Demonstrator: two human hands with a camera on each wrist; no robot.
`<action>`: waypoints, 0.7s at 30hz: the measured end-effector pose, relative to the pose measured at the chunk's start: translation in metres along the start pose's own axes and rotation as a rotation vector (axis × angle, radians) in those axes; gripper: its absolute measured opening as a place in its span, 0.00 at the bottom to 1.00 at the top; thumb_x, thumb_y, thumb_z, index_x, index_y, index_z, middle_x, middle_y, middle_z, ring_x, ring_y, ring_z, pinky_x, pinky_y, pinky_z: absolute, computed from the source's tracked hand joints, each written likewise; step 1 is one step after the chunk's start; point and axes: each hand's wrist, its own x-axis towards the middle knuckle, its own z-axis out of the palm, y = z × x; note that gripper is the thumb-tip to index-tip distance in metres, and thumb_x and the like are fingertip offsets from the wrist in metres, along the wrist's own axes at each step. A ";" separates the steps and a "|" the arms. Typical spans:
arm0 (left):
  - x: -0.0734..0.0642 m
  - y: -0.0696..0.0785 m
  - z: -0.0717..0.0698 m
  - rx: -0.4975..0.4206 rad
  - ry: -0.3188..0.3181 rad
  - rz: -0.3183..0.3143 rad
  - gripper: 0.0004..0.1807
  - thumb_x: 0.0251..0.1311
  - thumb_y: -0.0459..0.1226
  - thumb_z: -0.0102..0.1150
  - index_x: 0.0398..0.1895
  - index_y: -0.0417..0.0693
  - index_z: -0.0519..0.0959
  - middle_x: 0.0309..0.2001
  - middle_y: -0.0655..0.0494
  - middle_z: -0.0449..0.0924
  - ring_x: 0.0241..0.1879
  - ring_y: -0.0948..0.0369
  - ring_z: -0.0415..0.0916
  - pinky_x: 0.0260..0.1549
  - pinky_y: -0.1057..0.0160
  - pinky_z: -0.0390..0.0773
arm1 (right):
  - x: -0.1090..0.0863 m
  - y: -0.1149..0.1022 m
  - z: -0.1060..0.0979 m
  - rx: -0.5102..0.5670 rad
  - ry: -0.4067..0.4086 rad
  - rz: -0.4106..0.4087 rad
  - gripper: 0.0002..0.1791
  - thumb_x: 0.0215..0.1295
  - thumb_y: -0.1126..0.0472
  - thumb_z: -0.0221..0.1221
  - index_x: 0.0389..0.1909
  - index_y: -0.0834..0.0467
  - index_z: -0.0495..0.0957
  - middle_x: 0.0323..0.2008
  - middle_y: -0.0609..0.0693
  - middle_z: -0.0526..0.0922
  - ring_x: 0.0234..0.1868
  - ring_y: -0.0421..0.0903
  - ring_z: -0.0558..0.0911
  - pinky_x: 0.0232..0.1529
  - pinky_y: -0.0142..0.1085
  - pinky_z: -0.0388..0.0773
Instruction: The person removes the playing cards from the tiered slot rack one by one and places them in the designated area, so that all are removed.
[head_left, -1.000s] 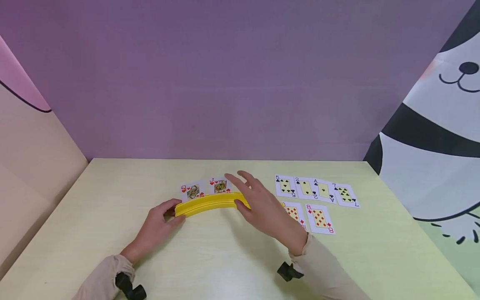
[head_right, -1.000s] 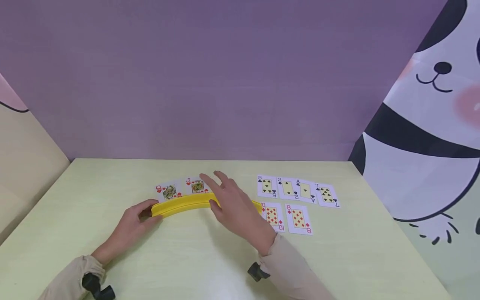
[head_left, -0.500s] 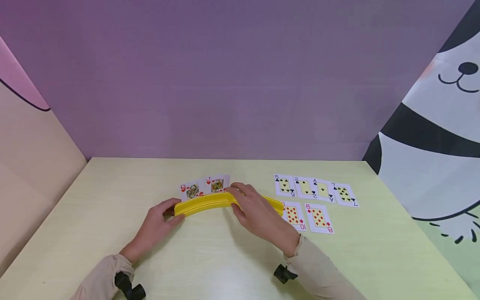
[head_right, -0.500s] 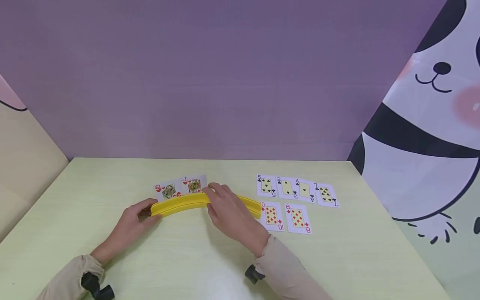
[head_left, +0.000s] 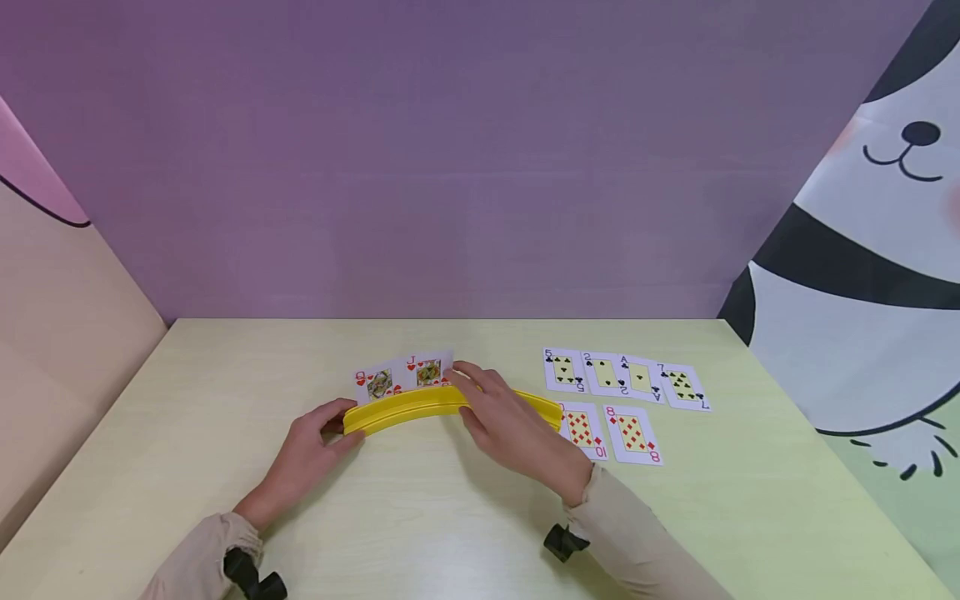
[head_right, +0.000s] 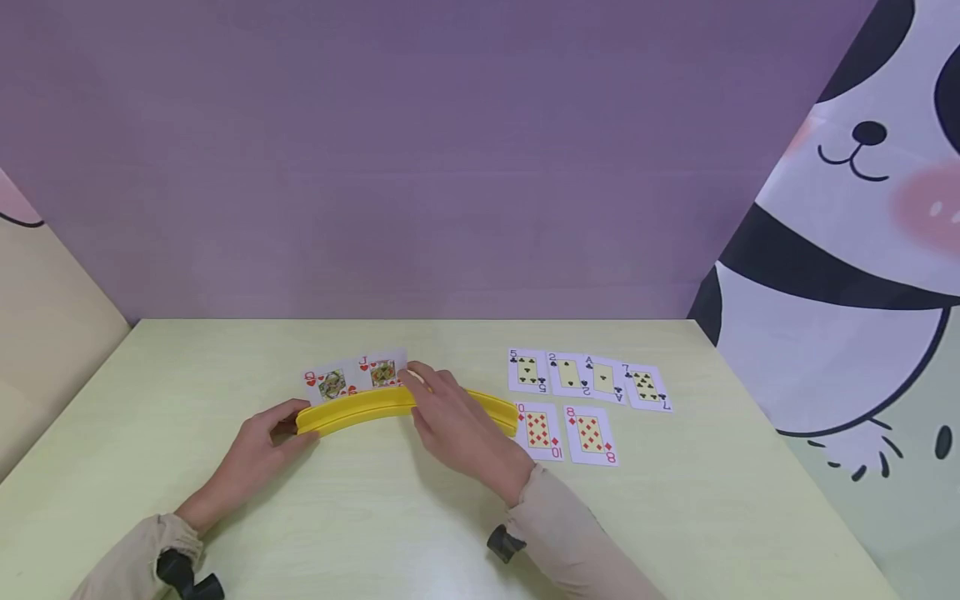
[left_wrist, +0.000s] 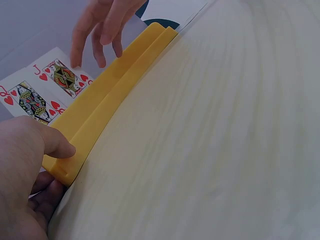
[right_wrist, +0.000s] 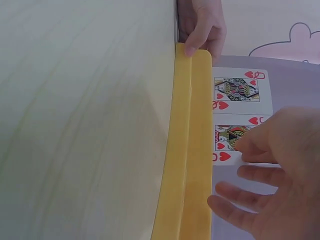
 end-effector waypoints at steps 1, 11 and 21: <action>0.000 0.000 0.000 -0.001 0.001 0.000 0.21 0.60 0.31 0.66 0.58 0.41 0.78 0.51 0.50 0.81 0.45 0.56 0.77 0.48 0.59 0.80 | 0.000 0.000 0.000 0.001 -0.002 -0.005 0.30 0.72 0.64 0.56 0.73 0.57 0.63 0.74 0.52 0.62 0.67 0.49 0.69 0.64 0.41 0.71; 0.001 0.000 0.001 -0.025 -0.007 0.000 0.19 0.61 0.31 0.66 0.56 0.42 0.78 0.51 0.50 0.80 0.45 0.56 0.77 0.48 0.61 0.80 | 0.000 -0.002 -0.003 0.042 0.050 -0.059 0.26 0.70 0.62 0.59 0.68 0.57 0.69 0.68 0.50 0.67 0.62 0.46 0.70 0.59 0.37 0.75; 0.000 0.000 0.000 -0.019 -0.006 0.009 0.18 0.61 0.31 0.66 0.55 0.41 0.79 0.49 0.50 0.81 0.45 0.56 0.78 0.48 0.62 0.80 | 0.002 -0.002 -0.013 0.062 0.121 -0.103 0.21 0.69 0.62 0.59 0.62 0.60 0.75 0.63 0.50 0.72 0.61 0.46 0.73 0.63 0.41 0.72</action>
